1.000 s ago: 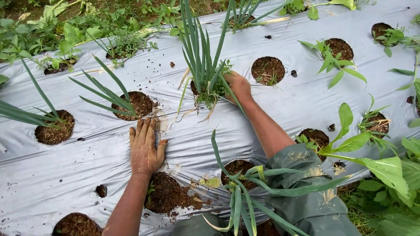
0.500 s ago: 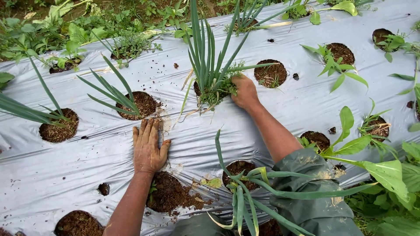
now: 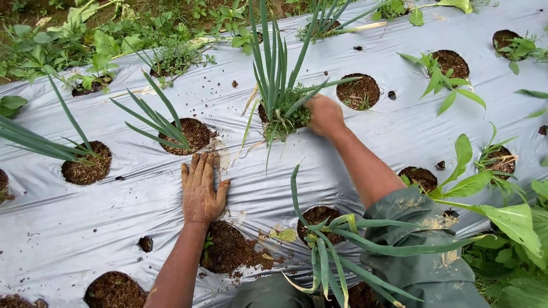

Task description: The person removes weeds by hand from around green onion plants growing through a plastic mulch sheet. They then use a small hand hoe to loosen the soil and remove weeds from the bare ground between the mulched rows.

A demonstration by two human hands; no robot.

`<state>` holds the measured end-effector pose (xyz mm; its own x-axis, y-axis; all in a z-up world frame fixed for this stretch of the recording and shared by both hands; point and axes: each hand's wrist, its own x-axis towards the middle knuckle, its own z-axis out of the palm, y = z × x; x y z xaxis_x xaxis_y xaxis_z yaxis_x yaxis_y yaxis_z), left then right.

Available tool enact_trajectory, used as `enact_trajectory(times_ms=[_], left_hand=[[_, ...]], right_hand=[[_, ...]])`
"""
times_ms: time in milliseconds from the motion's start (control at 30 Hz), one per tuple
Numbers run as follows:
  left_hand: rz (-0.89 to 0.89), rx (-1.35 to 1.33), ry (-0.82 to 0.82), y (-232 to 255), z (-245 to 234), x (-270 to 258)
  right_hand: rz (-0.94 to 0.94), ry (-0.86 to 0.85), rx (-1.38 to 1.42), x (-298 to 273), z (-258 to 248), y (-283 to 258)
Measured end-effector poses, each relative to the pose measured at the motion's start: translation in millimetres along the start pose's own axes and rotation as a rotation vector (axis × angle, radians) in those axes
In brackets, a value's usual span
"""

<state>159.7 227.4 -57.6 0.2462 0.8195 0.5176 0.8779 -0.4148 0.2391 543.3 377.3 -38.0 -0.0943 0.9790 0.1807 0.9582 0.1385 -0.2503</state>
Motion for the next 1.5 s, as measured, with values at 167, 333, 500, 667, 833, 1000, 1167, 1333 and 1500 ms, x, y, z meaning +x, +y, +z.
enact_trajectory(times_ms=[167, 333, 500, 667, 833, 1000, 1167, 1333, 1500], left_hand=[[-0.003, -0.001, -0.013, 1.0, -2.1, -1.8], [-0.002, -0.008, -0.006, 1.0, -1.9, -0.5], [-0.003, -0.009, 0.003, 1.6, -2.3, 0.0], [-0.001, -0.002, 0.001, 1.9, -3.8, 0.5], [0.010, -0.004, 0.014, 1.0, -2.0, 3.3], [0.000, 0.003, 0.016, 2.6, -2.7, -1.0], [-0.004, -0.002, 0.023, 0.5, 2.6, -1.4], [-0.005, -0.008, 0.012, 0.5, 0.9, -1.1], [0.001, -0.020, 0.025, -0.3, -0.4, -0.1]], right_hand=[[-0.116, 0.184, 0.104, -17.8, -16.0, -3.9], [-0.097, 0.230, 0.171, -14.2, -8.9, 1.7], [0.002, 0.109, 0.160, -11.1, -4.0, 1.8], [-0.041, 0.075, 0.262, -17.8, -47.5, -18.5], [0.009, -0.131, 0.278, -25.5, -59.5, -28.1], [0.078, 0.122, 0.524, -27.7, -80.5, -22.5], [0.030, 0.509, 0.878, -3.3, -69.7, 2.9], [0.248, 0.633, 1.139, -18.9, -62.2, -1.9], [0.042, -0.003, 0.495, -25.3, -11.9, 25.7]])
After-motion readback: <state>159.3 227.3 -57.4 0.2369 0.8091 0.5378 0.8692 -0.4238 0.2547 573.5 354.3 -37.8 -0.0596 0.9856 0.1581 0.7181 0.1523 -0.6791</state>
